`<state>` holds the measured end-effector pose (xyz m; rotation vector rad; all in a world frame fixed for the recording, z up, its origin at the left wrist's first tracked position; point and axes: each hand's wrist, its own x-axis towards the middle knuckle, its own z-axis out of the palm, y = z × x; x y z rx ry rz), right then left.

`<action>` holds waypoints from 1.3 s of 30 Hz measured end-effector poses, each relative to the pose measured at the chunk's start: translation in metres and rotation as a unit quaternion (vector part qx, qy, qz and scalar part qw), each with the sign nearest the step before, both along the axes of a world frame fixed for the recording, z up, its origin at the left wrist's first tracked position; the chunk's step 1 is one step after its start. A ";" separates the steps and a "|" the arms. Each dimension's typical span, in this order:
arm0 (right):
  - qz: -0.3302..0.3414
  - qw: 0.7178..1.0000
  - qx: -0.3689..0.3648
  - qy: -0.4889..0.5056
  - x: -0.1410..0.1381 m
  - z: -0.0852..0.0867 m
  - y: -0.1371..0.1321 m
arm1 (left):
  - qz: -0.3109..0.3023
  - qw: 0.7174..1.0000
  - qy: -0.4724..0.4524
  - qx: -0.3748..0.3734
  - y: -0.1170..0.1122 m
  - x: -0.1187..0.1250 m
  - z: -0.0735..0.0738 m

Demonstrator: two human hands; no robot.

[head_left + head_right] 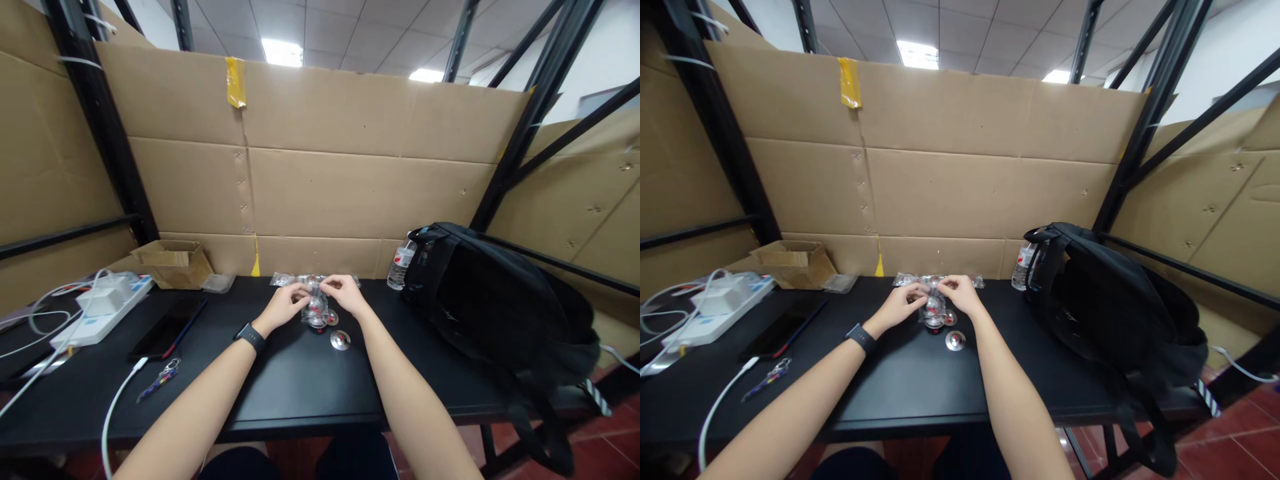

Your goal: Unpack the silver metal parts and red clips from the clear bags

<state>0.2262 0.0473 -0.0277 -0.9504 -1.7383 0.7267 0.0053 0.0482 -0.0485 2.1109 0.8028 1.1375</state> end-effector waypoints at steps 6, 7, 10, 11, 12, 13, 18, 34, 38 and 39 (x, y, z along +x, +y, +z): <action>-0.020 0.999 0.016 0.038 0.000 -0.003 0.002 | 0.037 0.999 -0.017 -0.011 0.002 -0.002 -0.001; -0.005 0.999 0.002 0.041 0.000 -0.004 0.002 | 0.042 0.998 -0.033 -0.017 0.003 -0.002 -0.001; 0.033 0.997 -0.048 0.044 -0.001 -0.005 0.000 | 0.051 0.995 -0.080 -0.033 0.005 -0.001 0.000; 0.039 0.996 -0.059 0.045 -0.001 -0.005 -0.001 | 0.057 0.993 -0.093 -0.036 0.006 -0.001 0.000; 0.041 0.996 -0.066 0.047 -0.001 -0.005 -0.001 | 0.064 0.992 -0.105 -0.039 0.006 -0.001 0.001; 0.039 0.995 -0.069 0.053 -0.001 -0.005 -0.002 | 0.073 0.990 -0.117 -0.040 0.007 -0.001 0.001; 0.004 0.991 -0.051 0.121 -0.003 -0.004 0.000 | 0.106 0.979 -0.167 -0.050 0.008 -0.001 0.002; 0.006 0.991 -0.092 0.096 -0.007 -0.001 -0.005 | 0.134 0.947 0.152 0.249 -0.009 -0.004 0.015; 0.016 0.990 -0.101 0.094 -0.007 0.001 -0.007 | 0.152 0.941 0.152 0.260 0.004 -0.013 0.014; 0.009 0.991 -0.101 0.089 -0.007 0.001 -0.007 | 0.180 0.938 0.141 0.261 0.008 -0.021 0.016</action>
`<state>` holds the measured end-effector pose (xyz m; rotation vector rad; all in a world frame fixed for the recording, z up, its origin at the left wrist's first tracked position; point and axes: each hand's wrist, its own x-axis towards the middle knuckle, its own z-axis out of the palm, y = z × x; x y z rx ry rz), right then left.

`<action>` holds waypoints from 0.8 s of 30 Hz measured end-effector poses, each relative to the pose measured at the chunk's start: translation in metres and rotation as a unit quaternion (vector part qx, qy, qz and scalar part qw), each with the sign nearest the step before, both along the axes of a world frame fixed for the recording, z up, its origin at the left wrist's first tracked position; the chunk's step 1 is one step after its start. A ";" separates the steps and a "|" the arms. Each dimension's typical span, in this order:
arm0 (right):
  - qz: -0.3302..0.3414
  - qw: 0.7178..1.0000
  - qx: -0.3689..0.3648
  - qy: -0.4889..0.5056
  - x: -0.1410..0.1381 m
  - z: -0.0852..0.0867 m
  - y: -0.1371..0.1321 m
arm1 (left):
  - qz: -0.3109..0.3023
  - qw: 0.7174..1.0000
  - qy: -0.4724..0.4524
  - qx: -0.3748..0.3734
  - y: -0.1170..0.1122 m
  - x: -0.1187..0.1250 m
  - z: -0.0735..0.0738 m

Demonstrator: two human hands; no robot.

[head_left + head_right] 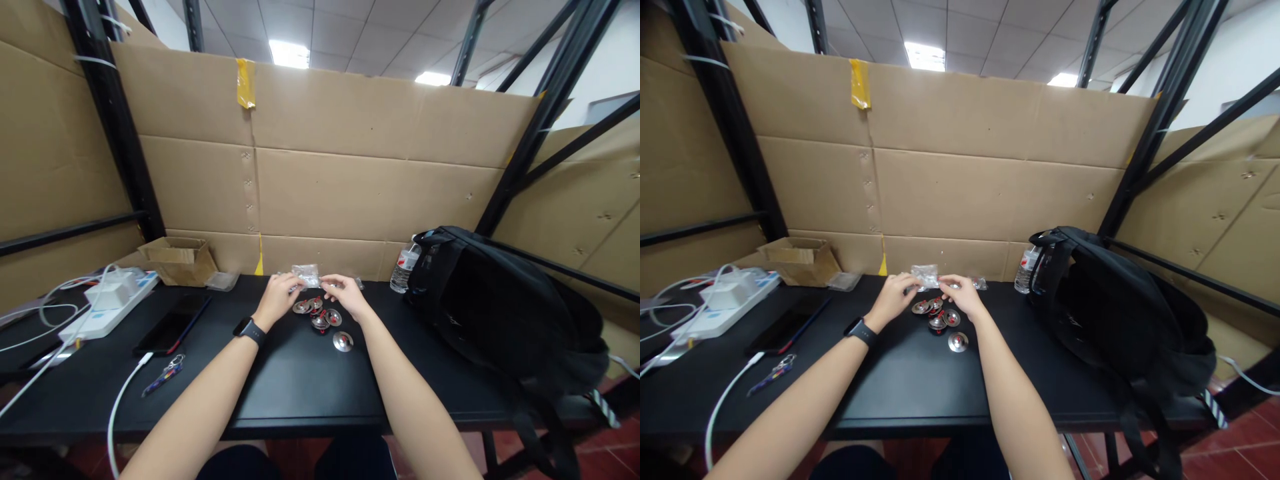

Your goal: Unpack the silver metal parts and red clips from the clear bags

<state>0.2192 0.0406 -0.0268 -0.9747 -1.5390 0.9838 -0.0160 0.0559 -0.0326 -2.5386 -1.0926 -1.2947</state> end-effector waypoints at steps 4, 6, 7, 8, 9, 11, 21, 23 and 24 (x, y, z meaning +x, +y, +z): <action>-0.010 1.000 0.001 -0.020 0.001 0.000 0.001 | 0.213 0.967 -0.134 0.044 0.015 -0.059 0.006; -0.005 1.000 -0.003 -0.029 0.001 -0.001 0.000 | 0.332 0.928 -0.170 0.026 0.019 -0.093 0.005; -0.001 0.999 -0.006 -0.033 0.000 -0.001 0.000 | 0.372 0.912 -0.173 0.006 0.021 -0.108 0.003; 0.006 0.999 -0.009 -0.036 0.000 0.000 -0.001 | 0.398 0.901 -0.171 -0.015 0.023 -0.119 0.000; 0.012 0.999 -0.013 -0.038 -0.001 0.000 -0.002 | 0.420 0.891 -0.170 -0.034 0.024 -0.127 -0.004; 0.021 0.999 -0.018 -0.041 -0.001 0.001 -0.002 | 0.446 0.878 -0.154 -0.075 0.028 -0.133 -0.012; 0.039 0.994 -0.025 -0.100 -0.001 0.002 -0.003 | 0.463 0.878 -0.073 -0.099 0.027 -0.084 -0.018; 0.042 0.993 -0.027 -0.103 -0.002 0.003 -0.004 | 0.389 0.918 -0.049 -0.054 0.026 -0.073 -0.014; 0.043 0.993 -0.027 -0.104 -0.002 0.004 -0.004 | 0.330 0.942 -0.021 -0.055 0.025 -0.067 -0.013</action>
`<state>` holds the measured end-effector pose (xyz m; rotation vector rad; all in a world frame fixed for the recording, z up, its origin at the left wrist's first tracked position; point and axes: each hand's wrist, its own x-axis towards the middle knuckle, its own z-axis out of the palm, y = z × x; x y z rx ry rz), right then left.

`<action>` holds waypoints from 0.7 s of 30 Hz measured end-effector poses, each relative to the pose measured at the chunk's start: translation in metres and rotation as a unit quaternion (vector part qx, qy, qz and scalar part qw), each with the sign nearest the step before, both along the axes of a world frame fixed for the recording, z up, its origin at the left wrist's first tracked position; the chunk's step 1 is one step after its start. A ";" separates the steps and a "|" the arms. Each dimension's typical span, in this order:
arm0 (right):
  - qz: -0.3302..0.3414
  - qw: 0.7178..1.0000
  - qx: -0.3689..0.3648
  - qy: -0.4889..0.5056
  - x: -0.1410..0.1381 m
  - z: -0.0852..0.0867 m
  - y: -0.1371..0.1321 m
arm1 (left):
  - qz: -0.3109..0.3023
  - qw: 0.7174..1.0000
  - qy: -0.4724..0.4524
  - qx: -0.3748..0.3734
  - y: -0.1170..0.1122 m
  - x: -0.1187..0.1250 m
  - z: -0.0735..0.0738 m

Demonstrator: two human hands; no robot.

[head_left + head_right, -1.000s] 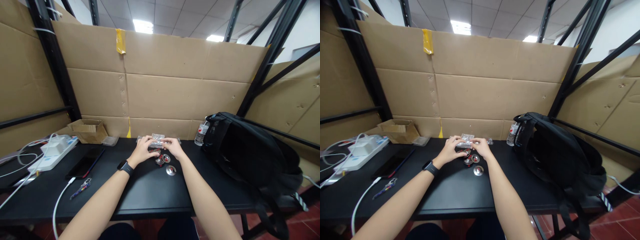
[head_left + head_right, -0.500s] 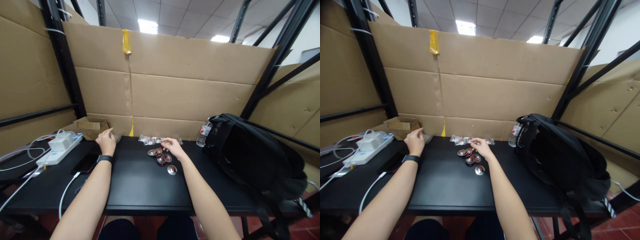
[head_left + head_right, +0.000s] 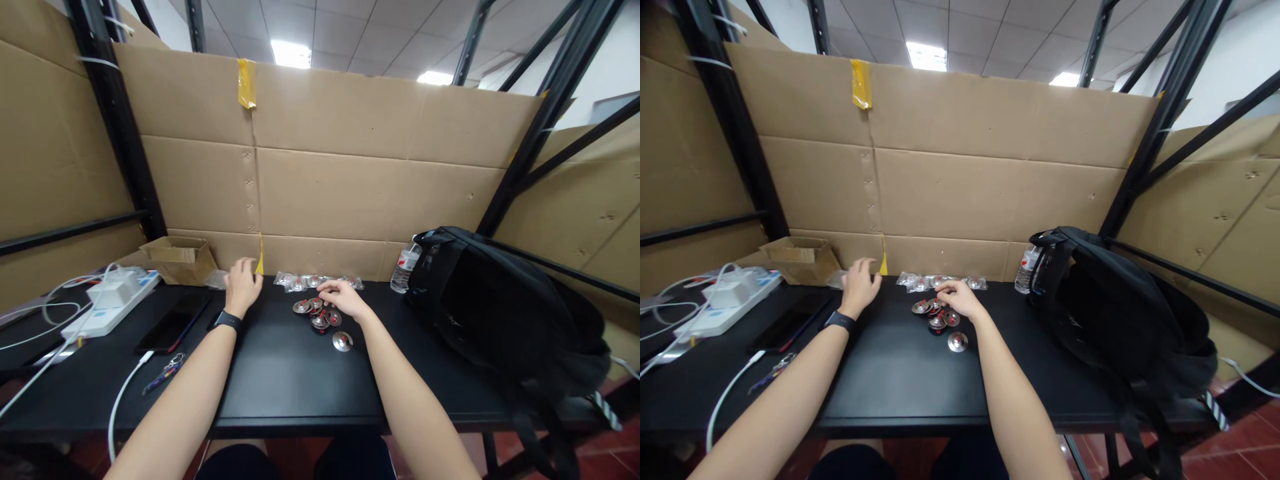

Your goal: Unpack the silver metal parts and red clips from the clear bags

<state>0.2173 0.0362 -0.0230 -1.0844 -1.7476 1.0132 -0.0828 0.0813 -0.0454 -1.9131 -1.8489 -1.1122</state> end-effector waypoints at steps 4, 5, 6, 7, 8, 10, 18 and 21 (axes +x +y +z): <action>0.003 1.000 0.010 -0.004 0.000 0.002 -0.001 | -0.217 0.967 0.086 -0.101 0.001 0.032 -0.010; 0.002 1.000 0.011 -0.005 0.001 0.001 -0.001 | -0.244 0.957 0.100 -0.121 0.001 0.039 -0.015; 0.002 1.000 0.010 -0.007 0.001 0.001 0.000 | -0.259 0.950 0.109 -0.137 0.002 0.045 -0.020; 0.002 1.000 0.009 -0.008 0.001 0.001 0.000 | -0.264 0.946 0.114 -0.150 0.003 0.049 -0.024; 0.002 1.000 0.008 -0.009 0.002 0.000 0.001 | -0.263 0.944 0.118 -0.159 0.004 0.052 -0.027; 0.005 1.000 0.006 -0.012 0.002 -0.002 0.003 | -0.246 0.948 0.117 -0.165 0.006 0.053 -0.030; 0.019 1.000 -0.001 -0.023 0.003 -0.005 0.004 | -0.175 0.962 0.141 -0.156 0.005 0.044 -0.025; 0.022 1.000 -0.013 -0.012 0.003 -0.004 0.002 | -0.164 0.963 0.148 -0.156 0.005 0.042 -0.027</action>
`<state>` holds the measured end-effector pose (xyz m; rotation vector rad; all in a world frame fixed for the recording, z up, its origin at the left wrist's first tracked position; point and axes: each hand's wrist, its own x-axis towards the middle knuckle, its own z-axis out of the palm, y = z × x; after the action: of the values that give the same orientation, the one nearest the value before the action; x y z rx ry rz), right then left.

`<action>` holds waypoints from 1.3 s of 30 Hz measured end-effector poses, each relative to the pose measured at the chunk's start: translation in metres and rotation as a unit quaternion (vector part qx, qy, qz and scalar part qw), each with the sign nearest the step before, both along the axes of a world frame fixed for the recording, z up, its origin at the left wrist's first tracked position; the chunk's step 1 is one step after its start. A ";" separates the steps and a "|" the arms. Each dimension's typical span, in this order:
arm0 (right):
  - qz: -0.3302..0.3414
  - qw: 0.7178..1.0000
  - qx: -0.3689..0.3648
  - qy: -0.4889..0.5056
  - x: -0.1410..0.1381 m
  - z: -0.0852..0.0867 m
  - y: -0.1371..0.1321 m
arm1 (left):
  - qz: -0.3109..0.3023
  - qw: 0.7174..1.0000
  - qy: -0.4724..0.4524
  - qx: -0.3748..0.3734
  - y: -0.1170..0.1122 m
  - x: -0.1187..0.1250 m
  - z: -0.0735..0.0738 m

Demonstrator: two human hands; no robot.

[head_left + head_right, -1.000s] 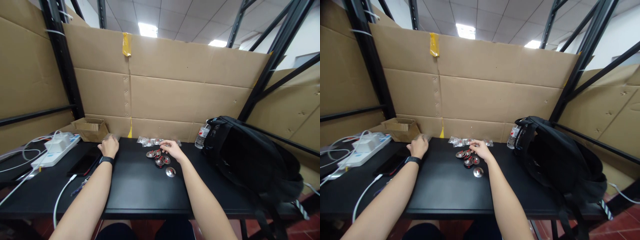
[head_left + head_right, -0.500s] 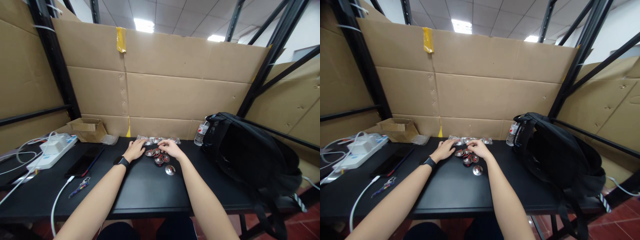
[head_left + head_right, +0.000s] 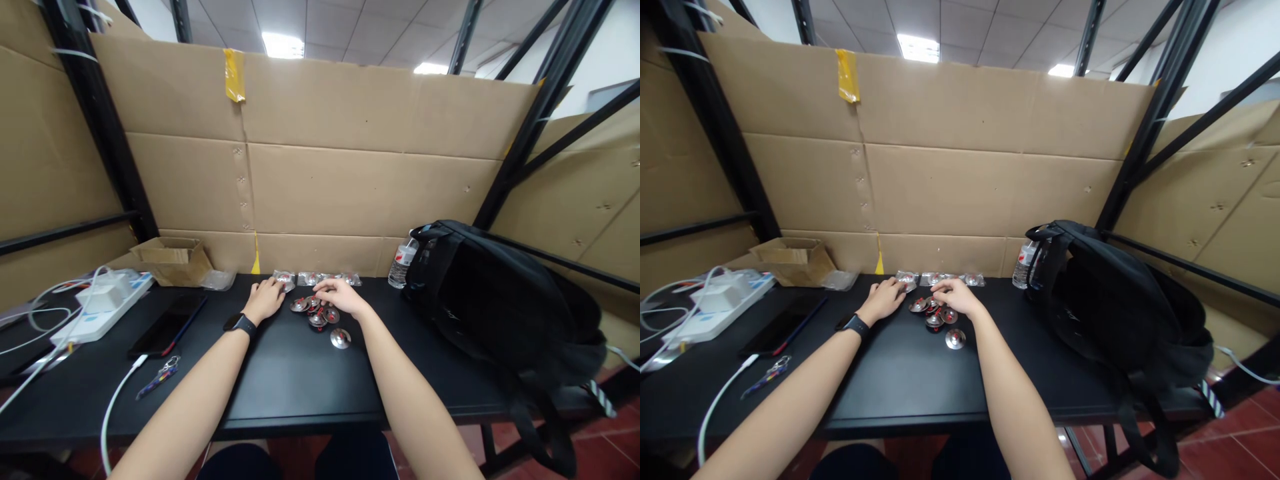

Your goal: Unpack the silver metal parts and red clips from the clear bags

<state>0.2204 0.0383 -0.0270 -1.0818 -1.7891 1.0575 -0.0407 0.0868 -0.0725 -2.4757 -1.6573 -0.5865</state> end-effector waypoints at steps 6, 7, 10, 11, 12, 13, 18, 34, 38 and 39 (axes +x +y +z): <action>0.005 1.000 0.010 0.007 0.000 -0.001 0.001 | -0.006 0.999 -0.042 -0.024 0.001 -0.007 0.003; 0.007 1.000 0.010 0.007 0.000 -0.001 0.001 | -0.009 0.999 -0.046 -0.025 0.000 -0.008 0.005; 0.016 1.000 -0.001 0.008 0.001 -0.003 0.002 | -0.007 0.998 -0.052 -0.020 -0.003 -0.008 0.008; 0.017 1.000 -0.006 0.011 0.001 -0.003 0.002 | -0.001 0.999 -0.050 -0.014 -0.004 -0.007 0.009; 0.017 1.000 -0.012 0.014 0.001 -0.004 0.003 | 0.007 0.999 -0.048 -0.004 -0.005 -0.006 0.010; 0.017 1.000 -0.017 0.018 0.002 -0.004 0.003 | 0.015 0.999 -0.047 0.006 -0.006 -0.005 0.011; 0.011 0.999 -0.030 0.027 0.003 -0.007 0.005 | 0.059 0.992 -0.092 0.058 -0.008 -0.006 0.019; 0.007 0.998 0.059 0.019 0.005 -0.005 0.008 | -0.192 0.964 -0.183 0.027 -0.053 0.054 0.037; -0.018 0.995 0.096 0.014 0.009 -0.009 0.015 | -0.176 0.960 -0.215 0.034 -0.051 0.053 0.034; -0.019 0.995 0.100 0.014 0.010 -0.009 0.015 | -0.173 0.960 -0.219 0.038 -0.050 0.052 0.034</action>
<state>0.2303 0.0537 -0.0359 -0.9701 -1.8018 0.8474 0.0111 0.0371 -0.0384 -2.7368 -1.2732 -1.2949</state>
